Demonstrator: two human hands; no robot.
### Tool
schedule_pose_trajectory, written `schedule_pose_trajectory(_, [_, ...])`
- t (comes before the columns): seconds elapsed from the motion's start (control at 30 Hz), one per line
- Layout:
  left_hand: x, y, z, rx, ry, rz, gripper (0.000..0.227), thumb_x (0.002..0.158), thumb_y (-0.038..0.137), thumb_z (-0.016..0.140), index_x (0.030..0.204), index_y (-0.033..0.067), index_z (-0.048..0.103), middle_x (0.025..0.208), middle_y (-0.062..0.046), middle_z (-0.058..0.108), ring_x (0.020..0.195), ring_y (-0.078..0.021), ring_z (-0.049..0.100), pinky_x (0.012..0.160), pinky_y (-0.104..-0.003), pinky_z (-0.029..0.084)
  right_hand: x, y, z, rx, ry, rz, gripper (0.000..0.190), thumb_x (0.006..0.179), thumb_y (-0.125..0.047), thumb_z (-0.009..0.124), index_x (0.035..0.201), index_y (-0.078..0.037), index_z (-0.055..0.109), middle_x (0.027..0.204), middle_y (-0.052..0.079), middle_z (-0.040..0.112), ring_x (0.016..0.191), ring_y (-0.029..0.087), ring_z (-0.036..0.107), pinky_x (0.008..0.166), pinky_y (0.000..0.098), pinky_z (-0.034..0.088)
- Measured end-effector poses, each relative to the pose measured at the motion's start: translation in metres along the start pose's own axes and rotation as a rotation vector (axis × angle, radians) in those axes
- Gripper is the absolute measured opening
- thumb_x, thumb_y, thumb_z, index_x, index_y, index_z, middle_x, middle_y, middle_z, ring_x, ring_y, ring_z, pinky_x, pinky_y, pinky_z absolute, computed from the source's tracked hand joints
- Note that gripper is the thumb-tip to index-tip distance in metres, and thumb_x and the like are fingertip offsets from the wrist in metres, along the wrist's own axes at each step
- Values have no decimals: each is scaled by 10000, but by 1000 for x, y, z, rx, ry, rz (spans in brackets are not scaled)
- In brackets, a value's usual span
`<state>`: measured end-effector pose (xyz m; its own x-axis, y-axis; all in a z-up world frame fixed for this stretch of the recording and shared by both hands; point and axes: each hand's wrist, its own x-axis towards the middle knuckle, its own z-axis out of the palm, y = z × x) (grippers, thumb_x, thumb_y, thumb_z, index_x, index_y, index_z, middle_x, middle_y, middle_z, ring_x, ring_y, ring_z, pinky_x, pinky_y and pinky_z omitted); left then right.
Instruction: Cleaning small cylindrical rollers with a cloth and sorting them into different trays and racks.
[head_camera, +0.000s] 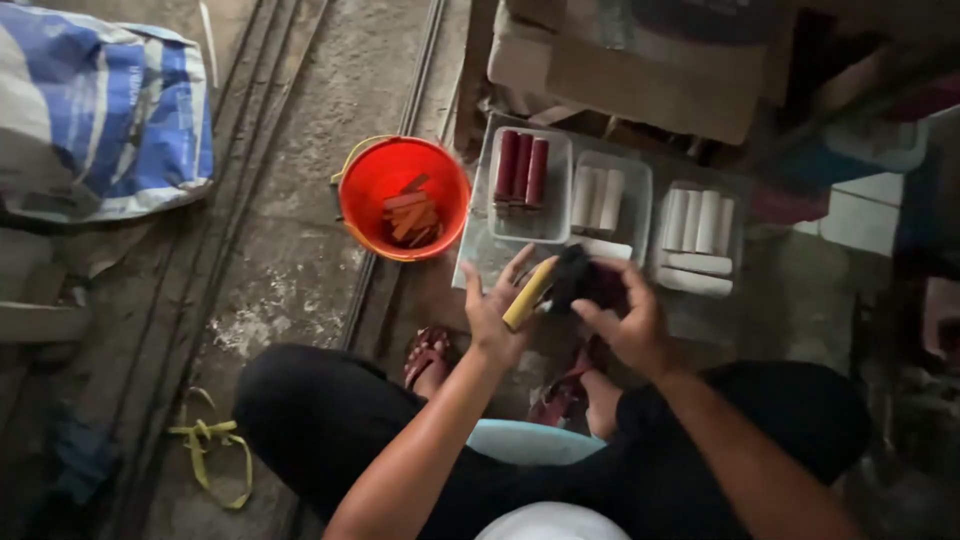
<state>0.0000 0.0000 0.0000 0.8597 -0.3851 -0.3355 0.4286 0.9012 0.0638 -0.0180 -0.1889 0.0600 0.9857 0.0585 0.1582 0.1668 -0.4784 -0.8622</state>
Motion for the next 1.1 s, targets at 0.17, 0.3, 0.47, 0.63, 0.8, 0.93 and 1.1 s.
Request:
schedule_pose_trajectory(0.17, [1, -24, -18, -7, 61, -16, 1094, 842, 916, 308, 1494, 66, 528, 1356, -231, 637, 1171, -388, 666, 997, -512, 542, -1, -29, 9, -286, -75, -237, 496, 857, -276, 826, 1301, -104, 687, 1249, 99, 679, 1167, 321, 677, 980, 446, 549])
schedule_pose_trajectory(0.3, [-14, -28, 10, 133, 39, -14, 1036, 915, 883, 219, 1492, 84, 537, 1295, -231, 673, 1138, -357, 685, 1016, -474, 526, -23, -25, 30, -406, -114, -401, 457, 887, -303, 768, 1327, -186, 719, 1264, 106, 673, 1192, 313, 664, 995, 434, 543])
schedule_pose_trajectory(0.47, [-38, -20, 36, 28, 127, -27, 1036, 891, 885, 288, 1474, 70, 548, 1297, -265, 651, 1134, -403, 675, 1016, -491, 517, -23, -27, 31, -372, -150, -401, 429, 804, -220, 817, 1226, -190, 743, 1248, 63, 676, 1142, 303, 684, 968, 425, 551])
schedule_pose_trajectory(0.63, [-31, -22, 33, 45, 218, -66, 1039, 840, 916, 320, 1437, 113, 601, 1300, -221, 662, 1129, -397, 679, 1024, -490, 523, -10, 0, 13, -562, -14, -405, 477, 830, -215, 811, 1295, -212, 703, 1310, 72, 622, 1200, 312, 643, 1012, 446, 524])
schedule_pose_trajectory(0.8, [-26, -18, 26, 20, 121, -72, 1070, 860, 927, 280, 1488, 102, 542, 1326, -264, 630, 1180, -420, 648, 1007, -507, 513, -48, -32, 47, -492, -134, -396, 477, 809, -304, 788, 1279, -301, 710, 1323, 12, 639, 1212, 240, 656, 1022, 376, 504])
schedule_pose_trajectory(0.93, [-27, -16, 20, -51, 196, -85, 1110, 821, 958, 305, 1480, 96, 538, 1341, -260, 618, 1185, -427, 634, 1076, -538, 455, -26, 0, 32, -598, -139, -484, 593, 712, -166, 798, 1284, -264, 679, 1311, 59, 628, 1203, 297, 649, 1027, 426, 520])
schedule_pose_trajectory(1.1, [-16, -19, 12, 83, 179, -66, 1167, 775, 981, 297, 1533, 116, 496, 1445, -261, 555, 1273, -451, 575, 1139, -568, 394, -31, 7, 40, -450, -72, -486, 451, 820, -210, 777, 1261, -221, 682, 1322, 124, 603, 1244, 388, 595, 1038, 504, 483])
